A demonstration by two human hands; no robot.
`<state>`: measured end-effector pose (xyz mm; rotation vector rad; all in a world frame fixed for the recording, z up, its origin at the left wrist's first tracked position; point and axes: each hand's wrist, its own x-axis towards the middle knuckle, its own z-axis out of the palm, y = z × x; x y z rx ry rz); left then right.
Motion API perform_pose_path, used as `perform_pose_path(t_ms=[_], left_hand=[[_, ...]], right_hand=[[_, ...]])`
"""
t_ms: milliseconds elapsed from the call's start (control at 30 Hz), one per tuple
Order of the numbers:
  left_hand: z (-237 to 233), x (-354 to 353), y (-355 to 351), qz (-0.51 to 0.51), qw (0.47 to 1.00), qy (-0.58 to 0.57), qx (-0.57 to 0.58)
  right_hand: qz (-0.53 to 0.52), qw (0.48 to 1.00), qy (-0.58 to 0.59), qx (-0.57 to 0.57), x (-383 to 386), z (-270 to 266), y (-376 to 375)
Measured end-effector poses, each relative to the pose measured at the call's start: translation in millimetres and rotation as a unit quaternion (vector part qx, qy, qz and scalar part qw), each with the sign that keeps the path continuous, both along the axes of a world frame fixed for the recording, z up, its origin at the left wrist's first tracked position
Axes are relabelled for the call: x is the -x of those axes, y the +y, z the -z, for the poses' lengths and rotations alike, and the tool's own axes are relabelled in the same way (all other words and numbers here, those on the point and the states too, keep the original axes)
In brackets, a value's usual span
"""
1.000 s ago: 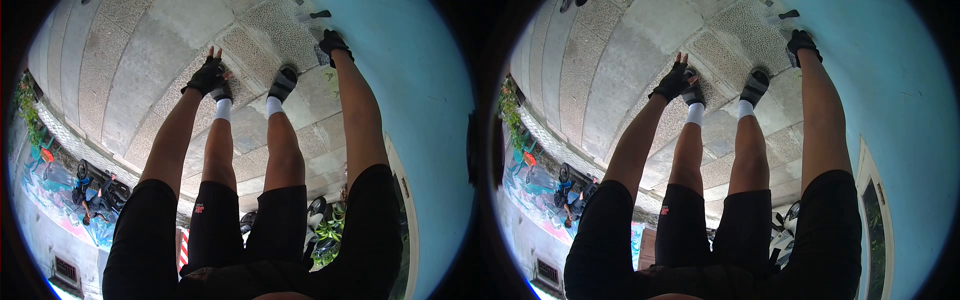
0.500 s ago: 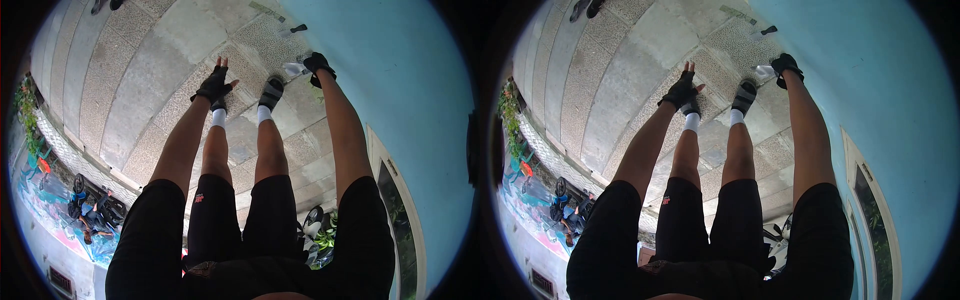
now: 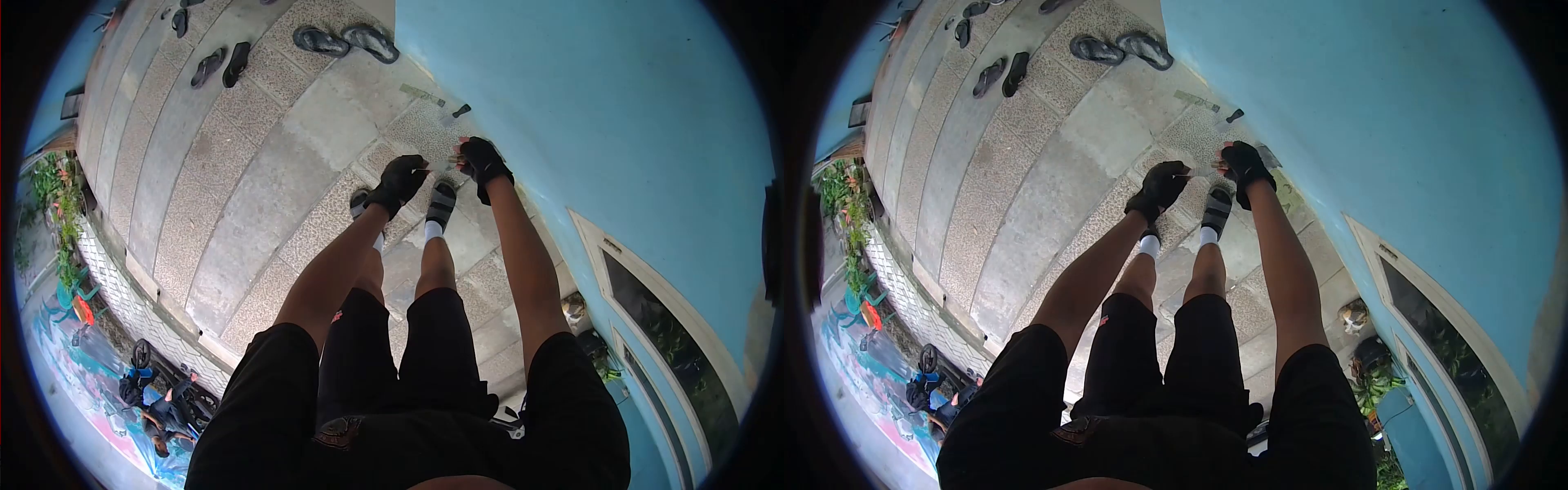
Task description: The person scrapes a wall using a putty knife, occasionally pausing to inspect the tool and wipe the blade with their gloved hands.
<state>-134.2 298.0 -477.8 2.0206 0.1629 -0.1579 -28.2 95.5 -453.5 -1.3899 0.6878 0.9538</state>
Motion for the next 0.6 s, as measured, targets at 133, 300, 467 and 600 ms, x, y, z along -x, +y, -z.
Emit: perform_pose_path(t_ms=[133,300,467,600], left_hand=[[-105,11,38,0.117,0.992,-0.038,-0.022],[-224,59,73,0.189,0.971,-0.144,0.014],[-295,115,86,0.179,0.976,-0.098,0.076],[-356,125,82,0.177,0.983,-0.037,0.038]], right_hand=[[0.011,0.992,-0.018,-0.124,49,-71,8],[0.022,0.991,0.011,-0.131,121,-177,31],[-0.037,0.989,-0.054,-0.135,194,-278,47],[-0.269,0.862,-0.331,0.273,223,-318,40]])
